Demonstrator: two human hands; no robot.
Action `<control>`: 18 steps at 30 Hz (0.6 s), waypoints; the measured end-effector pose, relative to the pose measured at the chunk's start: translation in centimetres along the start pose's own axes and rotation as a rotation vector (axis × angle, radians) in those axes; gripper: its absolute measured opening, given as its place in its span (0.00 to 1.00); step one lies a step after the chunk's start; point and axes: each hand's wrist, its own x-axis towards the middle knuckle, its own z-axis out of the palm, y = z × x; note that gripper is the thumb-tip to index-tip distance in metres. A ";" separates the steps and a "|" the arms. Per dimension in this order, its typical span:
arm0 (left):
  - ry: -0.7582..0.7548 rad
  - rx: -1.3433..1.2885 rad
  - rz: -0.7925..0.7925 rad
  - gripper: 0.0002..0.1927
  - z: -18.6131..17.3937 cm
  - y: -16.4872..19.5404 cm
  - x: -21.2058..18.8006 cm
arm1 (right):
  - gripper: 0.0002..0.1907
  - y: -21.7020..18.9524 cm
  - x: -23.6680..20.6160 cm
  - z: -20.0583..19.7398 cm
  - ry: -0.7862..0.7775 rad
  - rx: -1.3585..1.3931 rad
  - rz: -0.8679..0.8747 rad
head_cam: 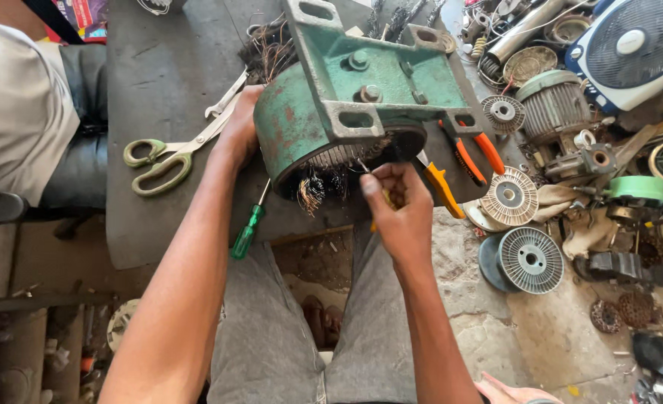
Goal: The person uses pliers and a screwdriver to remove and adjust copper windings on a green motor stator. The person works at a cluttered workbench while another person sits nearby.
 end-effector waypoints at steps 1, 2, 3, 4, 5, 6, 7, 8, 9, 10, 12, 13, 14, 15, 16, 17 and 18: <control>0.013 -0.004 -0.015 0.13 0.0 -0.2 0.0 | 0.13 -0.4 -0.1 0.1 0.013 -0.141 -0.011; 0.026 -0.007 -0.030 0.12 0.0 -0.5 0.0 | 0.15 -0.8 -0.3 0.2 0.027 -0.281 -0.022; 0.038 -0.008 -0.043 0.12 0.0 -0.6 0.1 | 0.17 -1.2 -0.4 0.5 0.041 -0.418 -0.035; 0.044 0.014 -0.025 0.12 0.0 -0.7 0.1 | 0.14 -1.5 -0.4 0.9 0.050 -0.415 -0.045; 0.051 0.035 -0.008 0.12 0.0 -0.8 0.0 | 0.12 -1.8 -0.4 1.3 0.057 -0.412 -0.055; 0.058 0.057 0.014 0.12 0.0 -0.9 0.0 | 0.11 -2.1 -0.3 1.5 0.067 -0.408 -0.068; 0.047 0.031 -0.009 0.12 0.0 -0.9 0.0 | 0.11 -2.3 -0.2 1.7 0.079 -0.444 -0.115; 0.038 0.004 -0.032 0.12 0.0 -0.9 0.1 | 0.12 -2.4 0.0 1.8 0.089 -0.481 -0.163; 0.031 -0.022 -0.056 0.13 0.0 -0.8 0.1 | 0.13 -2.4 0.1 1.9 0.097 -0.518 -0.211; 0.018 -0.035 -0.030 0.12 0.1 -0.8 0.1 | 0.14 -2.4 0.2 2.1 0.100 -0.534 -0.200; -0.007 -0.067 0.018 0.13 0.2 -0.7 0.2 | 0.16 -2.1 0.4 2.2 0.106 -0.574 -0.178; -0.018 -0.076 0.047 0.13 0.2 -0.6 0.2 | 0.17 -1.9 0.4 2.2 0.098 -0.541 -0.192; -0.029 -0.083 0.076 0.14 0.2 -0.5 0.3 | 0.17 -1.7 0.5 2.4 0.089 -0.506 -0.206; -0.038 -0.088 0.103 0.15 0.2 -0.4 0.3 | 0.18 -1.4 0.6 2.6 0.078 -0.469 -0.219; -0.038 -0.076 0.101 0.15 0.2 -0.3 0.2 | 0.18 -1.1 0.6 2.7 0.087 -0.427 -0.189; -0.036 -0.064 0.100 0.16 0.2 -0.2 0.2 | 0.18 -0.7 0.5 2.9 0.096 -0.385 -0.160; -0.034 -0.054 0.098 0.16 0.2 -0.1 0.2 | 0.18 -0.4 0.6 3.2 0.103 -0.345 -0.130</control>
